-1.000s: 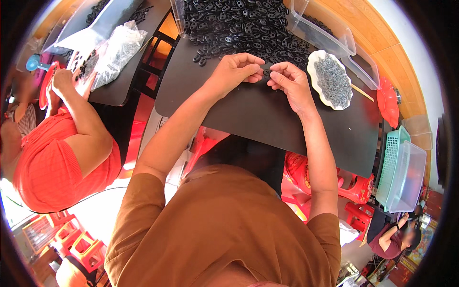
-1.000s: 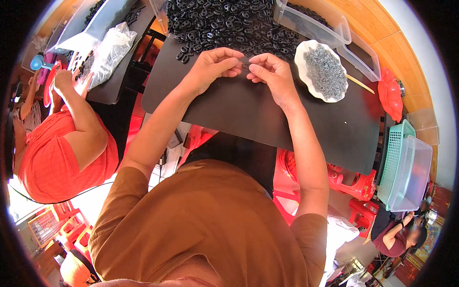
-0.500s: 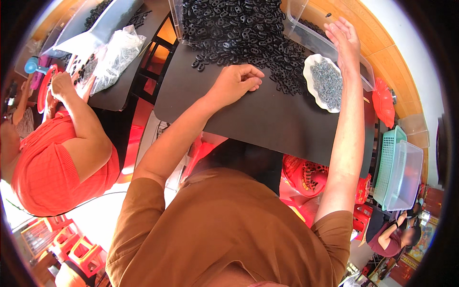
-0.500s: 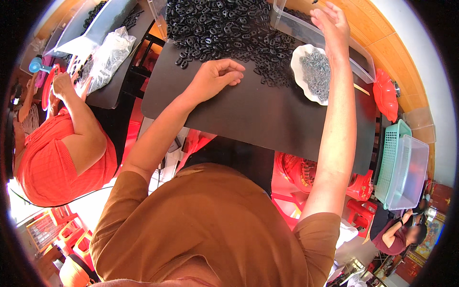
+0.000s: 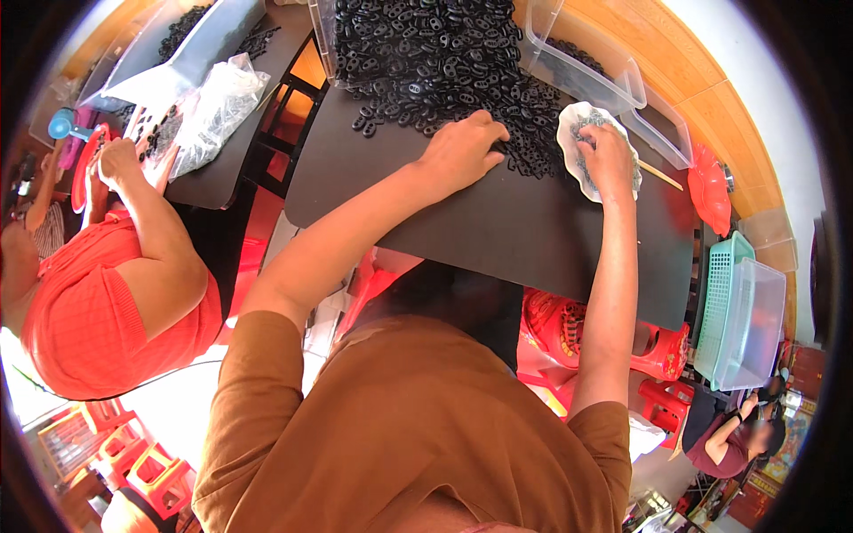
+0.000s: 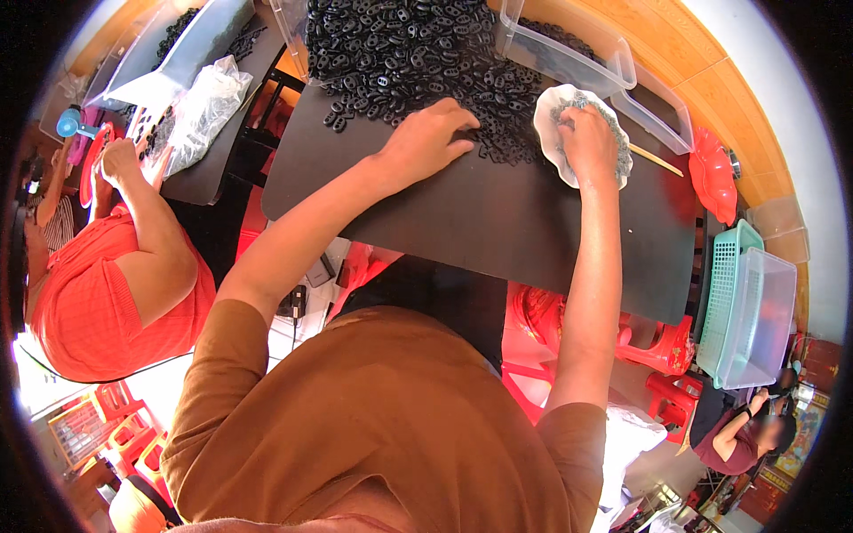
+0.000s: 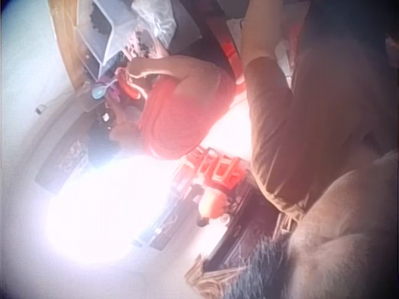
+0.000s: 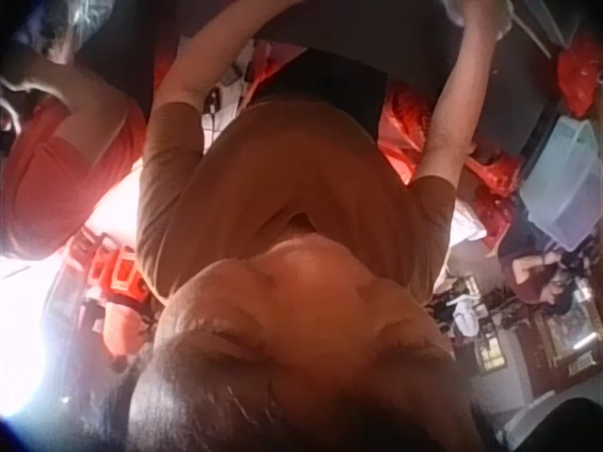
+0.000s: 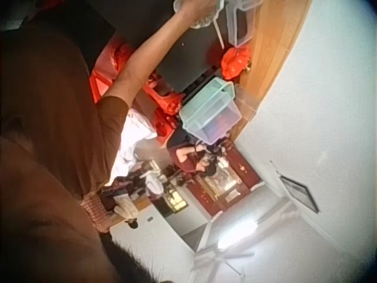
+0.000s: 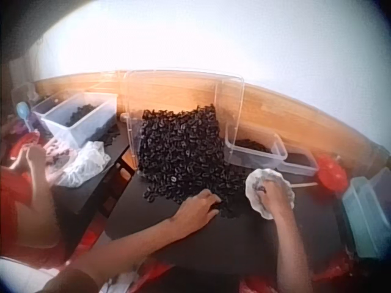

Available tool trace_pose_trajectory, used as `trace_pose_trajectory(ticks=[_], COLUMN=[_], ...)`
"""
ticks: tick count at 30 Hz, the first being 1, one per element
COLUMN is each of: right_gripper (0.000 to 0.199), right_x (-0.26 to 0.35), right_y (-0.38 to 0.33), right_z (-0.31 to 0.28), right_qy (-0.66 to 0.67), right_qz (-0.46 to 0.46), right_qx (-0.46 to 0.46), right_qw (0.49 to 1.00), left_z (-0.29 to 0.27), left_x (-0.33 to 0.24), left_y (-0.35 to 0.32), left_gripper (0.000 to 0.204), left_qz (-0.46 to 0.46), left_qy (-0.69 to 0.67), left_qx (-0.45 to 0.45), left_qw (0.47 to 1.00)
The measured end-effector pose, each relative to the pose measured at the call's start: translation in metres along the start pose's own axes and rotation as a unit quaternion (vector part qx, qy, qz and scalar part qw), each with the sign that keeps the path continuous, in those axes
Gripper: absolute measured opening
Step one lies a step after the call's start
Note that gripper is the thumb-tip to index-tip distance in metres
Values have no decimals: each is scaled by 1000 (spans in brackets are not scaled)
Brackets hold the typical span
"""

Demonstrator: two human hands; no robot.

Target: The person sits at a table and repeatedly picks up small black plastic components and metal pins. They insert the pins into the components by hand and place the assembled units into a white bowl. The process is repetitive and involves handling items one at a time.

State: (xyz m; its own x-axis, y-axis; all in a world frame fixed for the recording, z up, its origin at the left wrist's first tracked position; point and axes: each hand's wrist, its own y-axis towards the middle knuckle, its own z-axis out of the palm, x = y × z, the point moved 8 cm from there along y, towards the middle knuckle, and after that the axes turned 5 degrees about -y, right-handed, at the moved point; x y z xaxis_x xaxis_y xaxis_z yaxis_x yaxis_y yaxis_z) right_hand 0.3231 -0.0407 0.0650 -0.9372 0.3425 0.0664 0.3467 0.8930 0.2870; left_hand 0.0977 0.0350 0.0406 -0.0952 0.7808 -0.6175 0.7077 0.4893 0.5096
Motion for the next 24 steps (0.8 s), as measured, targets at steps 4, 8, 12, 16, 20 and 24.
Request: trace_pose_trajectory(ticks=[4, 8, 12, 16, 20, 24], right_gripper=[8, 4, 4, 7, 8, 8], right_x=[-2, -1, 1, 6, 6, 2], right_y=[6, 0, -4, -5, -4, -5], right_z=[3, 2, 3, -2, -7, -8], right_qy=[3, 5, 9, 42, 53, 88], right_qz=[11, 15, 2, -3, 11, 45], right_qx=[5, -3, -26, -49, -59, -43], right_qw=[1000, 1000, 1000, 998, 997, 994], left_z=[17, 15, 7, 9, 8, 9], left_x=[9, -3, -10, -3, -5, 0], left_y=[15, 12, 7, 6, 7, 9], left_gripper=[16, 10, 6, 10, 10, 8], left_qz=[-38, -14, 17, 11, 11, 7], left_qy=[25, 41, 63, 63, 67, 58], left_qx=[49, 37, 28, 41, 43, 39], left_qw=[998, 998, 997, 997, 997, 998])
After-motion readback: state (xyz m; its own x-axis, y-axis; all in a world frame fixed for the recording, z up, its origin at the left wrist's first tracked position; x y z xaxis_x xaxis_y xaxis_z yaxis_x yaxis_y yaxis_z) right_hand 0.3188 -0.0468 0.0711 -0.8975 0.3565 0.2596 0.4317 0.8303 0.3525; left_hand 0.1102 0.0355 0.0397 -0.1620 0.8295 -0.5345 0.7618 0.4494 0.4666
